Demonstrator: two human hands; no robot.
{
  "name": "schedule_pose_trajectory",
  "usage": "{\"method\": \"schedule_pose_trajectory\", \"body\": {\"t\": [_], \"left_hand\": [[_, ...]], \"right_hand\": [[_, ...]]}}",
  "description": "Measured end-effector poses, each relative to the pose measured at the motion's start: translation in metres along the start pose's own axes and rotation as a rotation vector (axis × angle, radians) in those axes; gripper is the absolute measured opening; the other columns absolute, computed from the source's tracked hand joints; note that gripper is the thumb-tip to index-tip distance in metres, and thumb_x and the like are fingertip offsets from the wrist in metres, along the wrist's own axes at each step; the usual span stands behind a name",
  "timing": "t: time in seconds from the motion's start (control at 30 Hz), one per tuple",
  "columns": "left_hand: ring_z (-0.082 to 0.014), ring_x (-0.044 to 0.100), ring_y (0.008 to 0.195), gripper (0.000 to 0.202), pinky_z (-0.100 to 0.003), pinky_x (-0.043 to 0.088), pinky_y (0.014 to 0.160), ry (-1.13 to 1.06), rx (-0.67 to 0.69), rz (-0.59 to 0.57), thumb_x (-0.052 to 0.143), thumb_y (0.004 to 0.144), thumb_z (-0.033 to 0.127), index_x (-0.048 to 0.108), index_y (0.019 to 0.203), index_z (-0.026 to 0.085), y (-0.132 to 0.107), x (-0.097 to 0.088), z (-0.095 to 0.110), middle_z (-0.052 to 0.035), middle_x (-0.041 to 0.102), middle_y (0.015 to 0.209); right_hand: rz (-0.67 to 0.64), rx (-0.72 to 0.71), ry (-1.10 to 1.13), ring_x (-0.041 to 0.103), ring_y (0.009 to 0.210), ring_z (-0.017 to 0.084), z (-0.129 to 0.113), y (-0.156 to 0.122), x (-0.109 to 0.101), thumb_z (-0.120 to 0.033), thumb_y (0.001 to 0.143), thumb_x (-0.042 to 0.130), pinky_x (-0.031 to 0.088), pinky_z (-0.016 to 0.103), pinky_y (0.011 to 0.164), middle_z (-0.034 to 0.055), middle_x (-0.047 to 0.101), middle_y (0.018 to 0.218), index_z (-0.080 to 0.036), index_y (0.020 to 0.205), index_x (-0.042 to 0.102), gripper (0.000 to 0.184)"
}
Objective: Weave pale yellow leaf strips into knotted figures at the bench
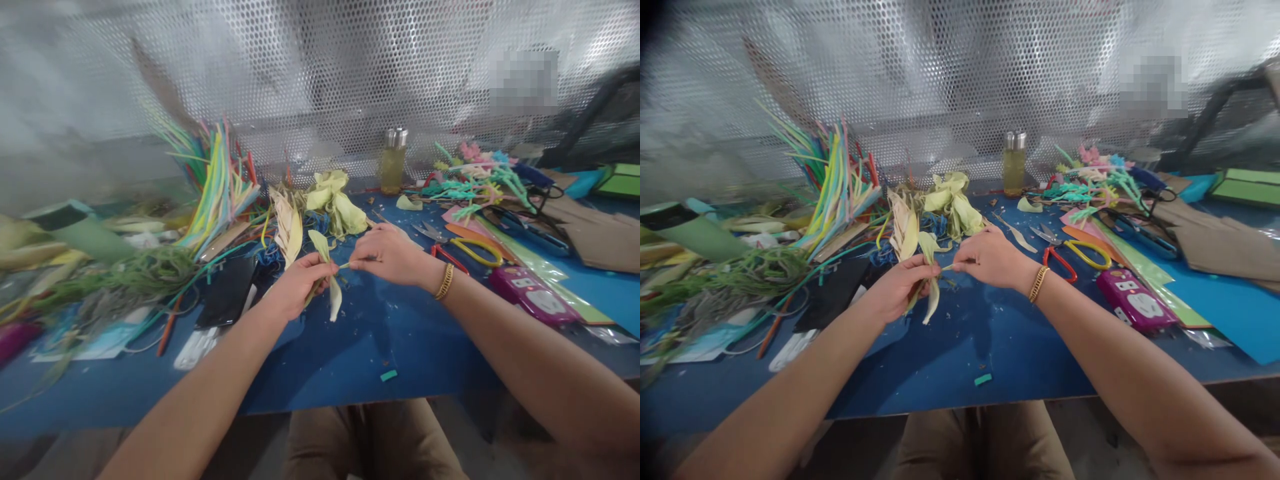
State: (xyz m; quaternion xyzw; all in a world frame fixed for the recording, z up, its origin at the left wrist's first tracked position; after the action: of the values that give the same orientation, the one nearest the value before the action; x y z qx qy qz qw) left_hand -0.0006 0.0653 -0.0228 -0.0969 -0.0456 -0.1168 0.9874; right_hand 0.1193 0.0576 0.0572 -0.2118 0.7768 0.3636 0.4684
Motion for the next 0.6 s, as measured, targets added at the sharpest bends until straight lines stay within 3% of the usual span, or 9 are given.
{"method": "schedule_pose_trajectory", "body": {"t": [0.27,0.43,0.6], "left_hand": [[-0.0071,0.047,0.049,0.021,-0.02,0.033,0.047,0.011,-0.084,-0.042,0.077,0.067,0.027,0.062,0.076,0.016,-0.003,-0.002,-0.004,0.0025,0.055,0.058],[-0.0113,0.056,0.06,0.031,-0.022,0.041,0.052,-0.08,-0.133,-0.099,0.073,0.074,0.042,0.068,0.09,0.016,-0.004,0.001,-0.006,-0.0025,0.062,0.071],[-0.0111,0.058,0.062,0.026,-0.022,0.044,0.055,-0.1,-0.116,-0.103,0.08,0.07,0.031,0.066,0.087,0.015,-0.003,0.002,-0.007,-0.0018,0.062,0.071]], "right_hand": [[-0.024,0.012,0.056,0.062,0.081,0.016,0.01,0.0,0.01,-0.038,0.092,0.059,0.029,0.036,0.09,-0.0003,0.073,0.08,-0.023,0.083,0.074,0.023],[-0.049,0.042,0.216,0.065,0.078,0.015,0.015,-0.002,0.018,-0.031,0.092,0.056,0.039,0.028,0.076,0.0026,0.075,0.086,-0.02,0.1,0.074,0.023],[-0.011,0.095,0.317,0.065,0.084,0.016,0.01,-0.002,0.014,-0.026,0.088,0.058,0.043,0.026,0.074,0.004,0.075,0.098,-0.02,0.112,0.071,0.028]]}}
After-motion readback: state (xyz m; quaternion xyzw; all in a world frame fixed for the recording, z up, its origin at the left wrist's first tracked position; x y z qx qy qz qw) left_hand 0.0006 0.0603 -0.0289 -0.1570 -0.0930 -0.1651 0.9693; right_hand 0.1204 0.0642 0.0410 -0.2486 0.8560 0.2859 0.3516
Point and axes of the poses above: each hand's wrist, its own y-axis towards the middle knuckle, its own x-axis out of the palm, z = x × y, the point moved 10 cm from there along y, towards the middle knuckle
